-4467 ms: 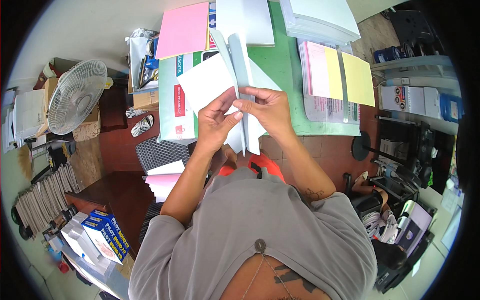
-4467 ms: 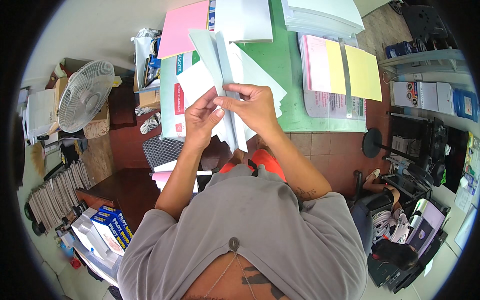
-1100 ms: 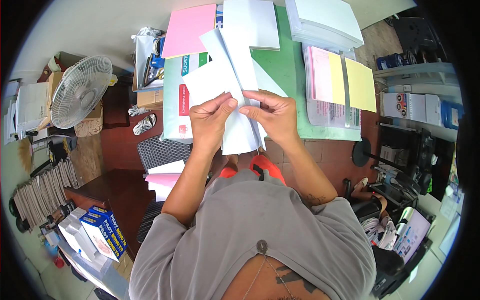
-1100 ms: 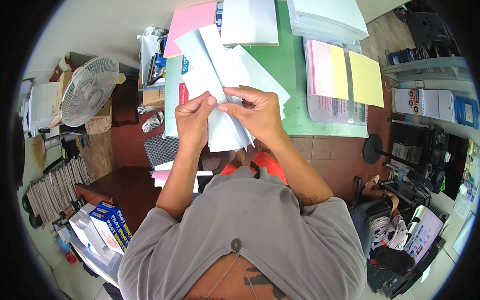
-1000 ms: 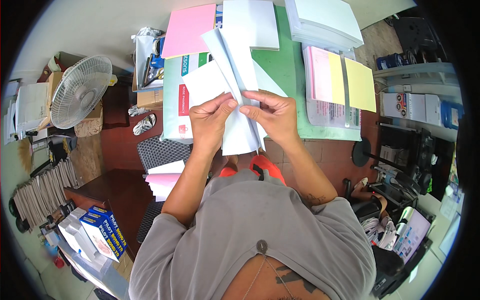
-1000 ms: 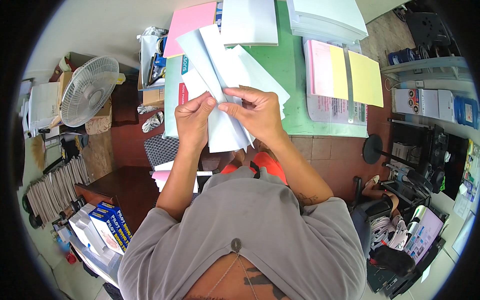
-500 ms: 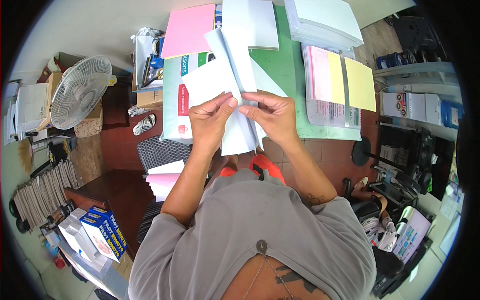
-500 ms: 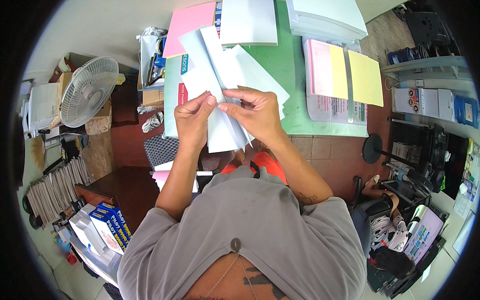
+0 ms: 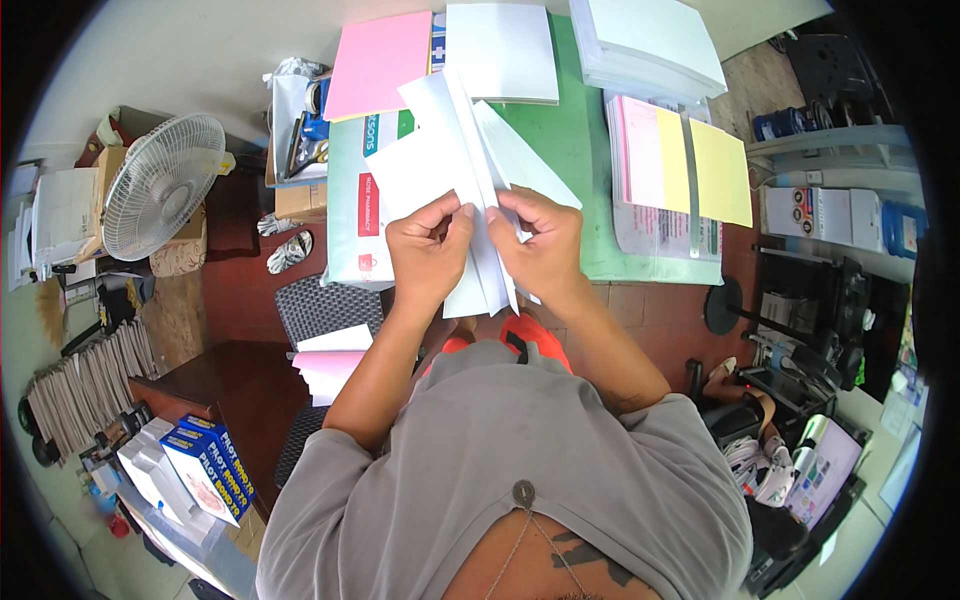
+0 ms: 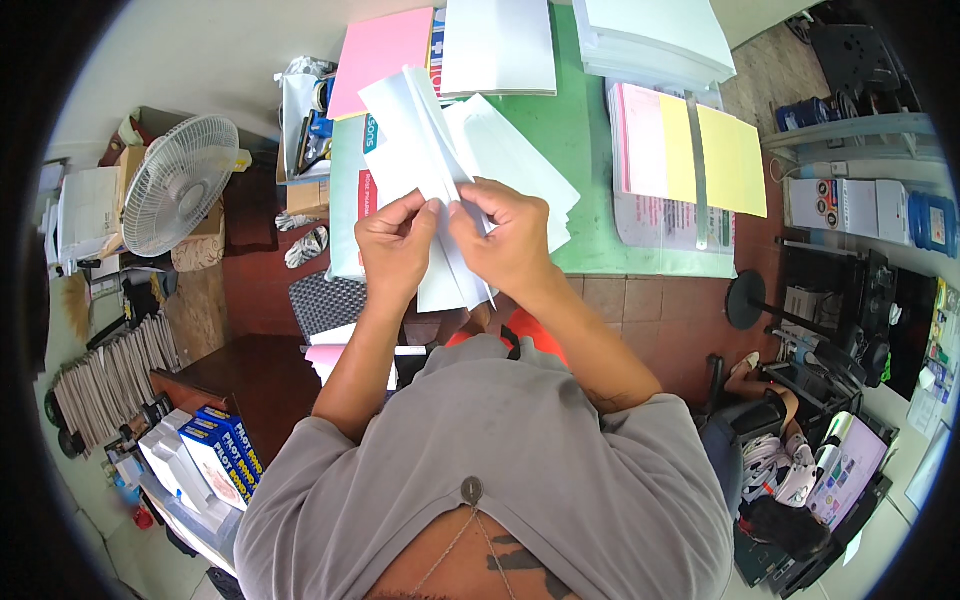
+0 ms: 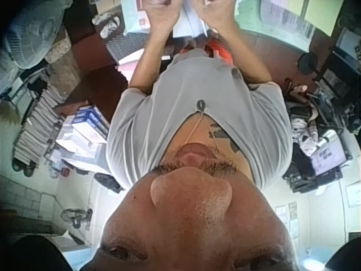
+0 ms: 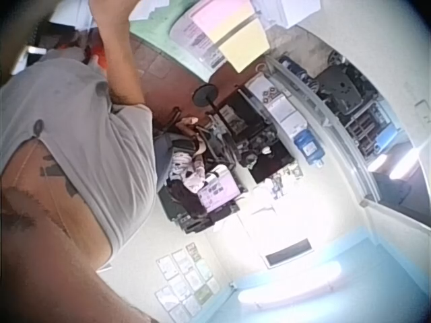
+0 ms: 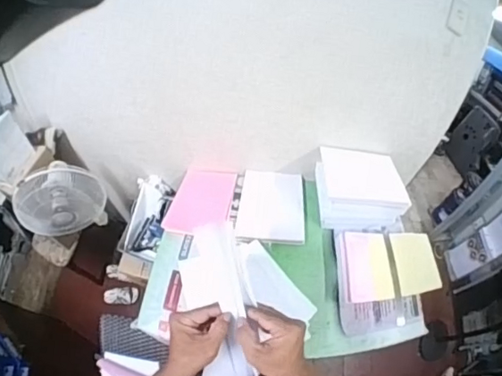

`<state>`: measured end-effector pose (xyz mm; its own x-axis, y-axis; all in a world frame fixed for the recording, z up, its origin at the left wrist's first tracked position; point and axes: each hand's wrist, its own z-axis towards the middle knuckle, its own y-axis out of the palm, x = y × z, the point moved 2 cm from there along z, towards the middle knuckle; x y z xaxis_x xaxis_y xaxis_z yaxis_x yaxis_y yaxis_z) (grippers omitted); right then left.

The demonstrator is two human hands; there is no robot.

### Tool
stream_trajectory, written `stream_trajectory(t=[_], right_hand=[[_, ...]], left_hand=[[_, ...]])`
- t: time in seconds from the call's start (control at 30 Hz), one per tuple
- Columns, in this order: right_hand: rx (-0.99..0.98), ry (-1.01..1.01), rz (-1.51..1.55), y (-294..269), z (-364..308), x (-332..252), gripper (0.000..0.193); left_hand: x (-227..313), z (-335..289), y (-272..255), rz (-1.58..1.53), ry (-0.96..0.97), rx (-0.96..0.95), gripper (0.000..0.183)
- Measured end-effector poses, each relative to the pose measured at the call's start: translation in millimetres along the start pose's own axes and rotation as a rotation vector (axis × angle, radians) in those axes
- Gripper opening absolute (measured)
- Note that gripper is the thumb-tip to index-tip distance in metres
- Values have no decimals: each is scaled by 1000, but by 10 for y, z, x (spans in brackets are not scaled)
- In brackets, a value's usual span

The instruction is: Sorting and flipping through a stack of white paper on a green cutting mat.

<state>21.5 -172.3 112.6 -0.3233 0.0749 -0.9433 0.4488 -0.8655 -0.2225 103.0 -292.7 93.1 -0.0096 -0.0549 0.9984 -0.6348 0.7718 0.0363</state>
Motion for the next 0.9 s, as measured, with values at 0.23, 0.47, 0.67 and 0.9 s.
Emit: stream_trajectory(t=[0.23,0.47,0.67,0.9], right_hand=[[228,167,38,-521,300,439,9],[80,-136,-292,-584,382,6,7],[11,-223,-356,-545,294,-177,8],[220,-267,-349,-430,251,-204,12]], left_hand=[[35,297,-575,256,46,201,8],[324,349,-676,297,207,245,9],[430,312,-600,394,287,117,6],[320,198,-356,304,240,146,10]])
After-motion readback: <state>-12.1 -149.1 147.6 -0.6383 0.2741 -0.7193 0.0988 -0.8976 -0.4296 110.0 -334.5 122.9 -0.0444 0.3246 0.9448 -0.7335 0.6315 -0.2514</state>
